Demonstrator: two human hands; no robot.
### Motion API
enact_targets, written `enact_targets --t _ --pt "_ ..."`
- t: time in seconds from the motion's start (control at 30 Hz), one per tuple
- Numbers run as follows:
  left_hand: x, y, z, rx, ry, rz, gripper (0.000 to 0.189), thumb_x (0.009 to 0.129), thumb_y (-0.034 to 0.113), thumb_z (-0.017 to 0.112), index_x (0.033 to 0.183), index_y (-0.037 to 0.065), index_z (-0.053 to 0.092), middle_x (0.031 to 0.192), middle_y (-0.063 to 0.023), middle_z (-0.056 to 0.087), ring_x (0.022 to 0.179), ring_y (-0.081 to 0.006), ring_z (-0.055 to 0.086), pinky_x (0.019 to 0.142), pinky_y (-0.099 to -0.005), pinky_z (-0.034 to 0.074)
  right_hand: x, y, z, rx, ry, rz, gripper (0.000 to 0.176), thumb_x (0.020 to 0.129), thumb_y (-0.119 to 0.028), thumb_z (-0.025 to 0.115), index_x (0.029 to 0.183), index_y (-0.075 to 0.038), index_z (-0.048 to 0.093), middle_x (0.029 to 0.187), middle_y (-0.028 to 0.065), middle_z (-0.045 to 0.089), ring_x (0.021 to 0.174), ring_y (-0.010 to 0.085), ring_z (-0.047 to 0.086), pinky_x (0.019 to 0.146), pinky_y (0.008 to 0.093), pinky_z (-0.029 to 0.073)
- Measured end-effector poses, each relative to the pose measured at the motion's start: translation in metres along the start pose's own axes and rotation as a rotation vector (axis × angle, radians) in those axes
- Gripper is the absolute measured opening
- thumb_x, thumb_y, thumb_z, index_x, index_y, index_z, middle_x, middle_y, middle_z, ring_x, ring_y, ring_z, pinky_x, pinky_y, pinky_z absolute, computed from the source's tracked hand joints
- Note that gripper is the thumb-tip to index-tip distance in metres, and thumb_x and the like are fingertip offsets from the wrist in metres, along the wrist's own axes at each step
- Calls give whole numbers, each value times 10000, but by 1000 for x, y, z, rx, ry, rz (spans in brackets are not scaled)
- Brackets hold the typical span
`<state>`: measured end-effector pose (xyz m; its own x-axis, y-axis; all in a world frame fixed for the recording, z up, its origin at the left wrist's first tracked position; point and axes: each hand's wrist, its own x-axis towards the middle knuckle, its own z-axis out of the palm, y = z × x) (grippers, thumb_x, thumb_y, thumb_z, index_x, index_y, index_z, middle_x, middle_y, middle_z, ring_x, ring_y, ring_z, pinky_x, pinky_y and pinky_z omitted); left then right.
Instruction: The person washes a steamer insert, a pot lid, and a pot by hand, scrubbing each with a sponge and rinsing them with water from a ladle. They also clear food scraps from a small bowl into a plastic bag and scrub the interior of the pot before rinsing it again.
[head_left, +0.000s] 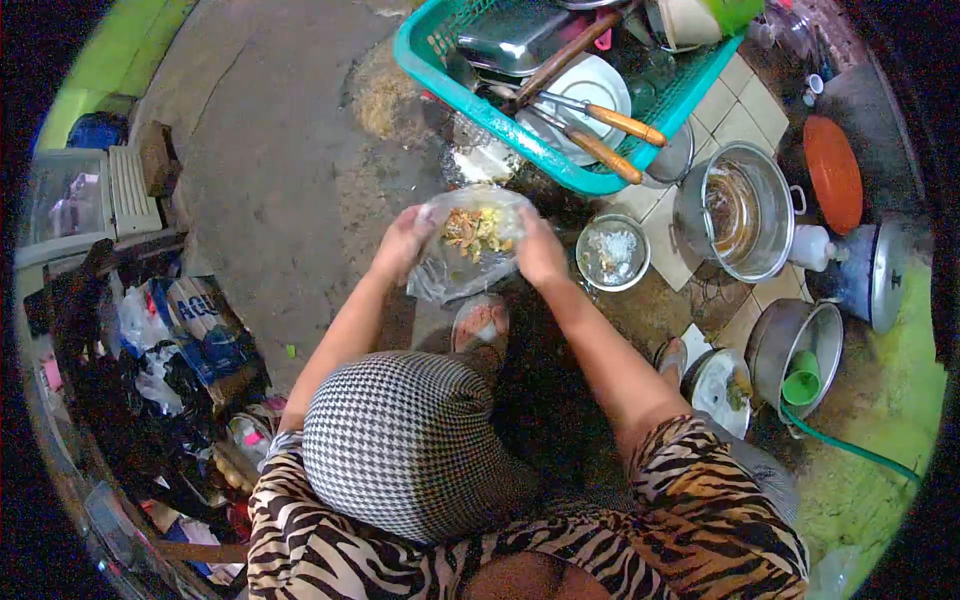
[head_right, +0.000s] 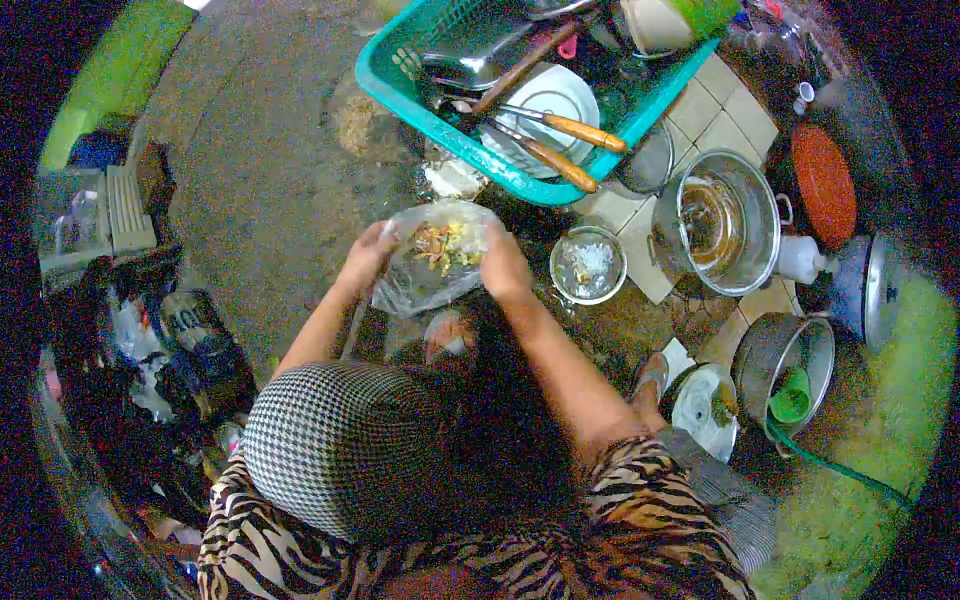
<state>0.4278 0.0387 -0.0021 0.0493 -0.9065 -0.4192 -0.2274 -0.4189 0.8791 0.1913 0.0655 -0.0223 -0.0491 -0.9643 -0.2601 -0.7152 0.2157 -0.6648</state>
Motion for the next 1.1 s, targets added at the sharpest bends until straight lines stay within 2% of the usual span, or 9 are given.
enact_targets --t 0.07,0.13,0.2,0.3,0.47,0.6,0.73,0.8,1.1 --pt "3 6 17 -157 -135 -32 298 871 262 555 1073 44 571 886 7 608 639 -65 462 560 -229 374 9 49 8 135 203 -86 456 803 1 450 1256 -39 411 1125 189 544 964 314 566 835 389 460" --pt "-1 28 29 -226 -166 -156 302 885 264 535 1086 41 575 783 32 574 607 -42 432 539 -191 345 -6 39 -32 981 62 380 457 810 -47 488 1259 -36 403 1070 139 558 873 223 578 765 336 489" --pt "8 27 24 -192 -203 -142 301 892 257 522 1103 52 582 663 58 485 561 -32 382 506 -180 309 -10 102 -30 1383 91 282 411 792 -132 543 1190 -62 466 941 57 550 810 164 574 723 303 489" --pt "9 35 22 -199 -186 -135 313 900 282 493 1109 70 589 607 64 412 531 -47 355 488 -197 294 -5 206 -31 751 560 376 272 772 -128 529 1021 -22 549 876 49 553 758 142 516 674 283 437" --pt "1 25 20 -273 -151 -216 313 889 263 489 1129 79 572 686 48 470 564 -65 394 527 -196 321 -26 268 -49 1117 602 798 108 704 -74 545 757 16 573 724 77 555 678 193 516 650 354 431" --pt "-3 14 17 -170 -187 -214 303 873 200 532 1146 71 546 787 47 539 657 -73 466 590 -212 384 -26 283 -56 648 423 716 191 756 -179 612 887 -42 591 828 75 553 757 185 486 683 347 403" --pt "-13 32 21 -165 -103 -278 288 878 196 537 1132 61 549 847 31 576 689 -83 485 617 -222 409 -15 286 -67 820 110 730 198 773 -175 614 930 -56 592 817 62 562 750 191 496 699 322 413" --pt "-9 36 20 -82 -153 -244 274 888 224 532 1098 52 566 914 11 599 709 -88 499 629 -226 417 -17 284 -67 533 47 591 184 801 -138 590 969 -64 594 806 45 588 686 150 524 625 291 433" --pt "2 26 13 -194 -130 -290 333 887 280 467 1057 23 594 1003 -32 620 725 -111 509 607 -229 411 -61 204 -130 891 -492 528 277 845 -234 598 1084 -98 572 948 -9 623 748 91 597 613 266 497"
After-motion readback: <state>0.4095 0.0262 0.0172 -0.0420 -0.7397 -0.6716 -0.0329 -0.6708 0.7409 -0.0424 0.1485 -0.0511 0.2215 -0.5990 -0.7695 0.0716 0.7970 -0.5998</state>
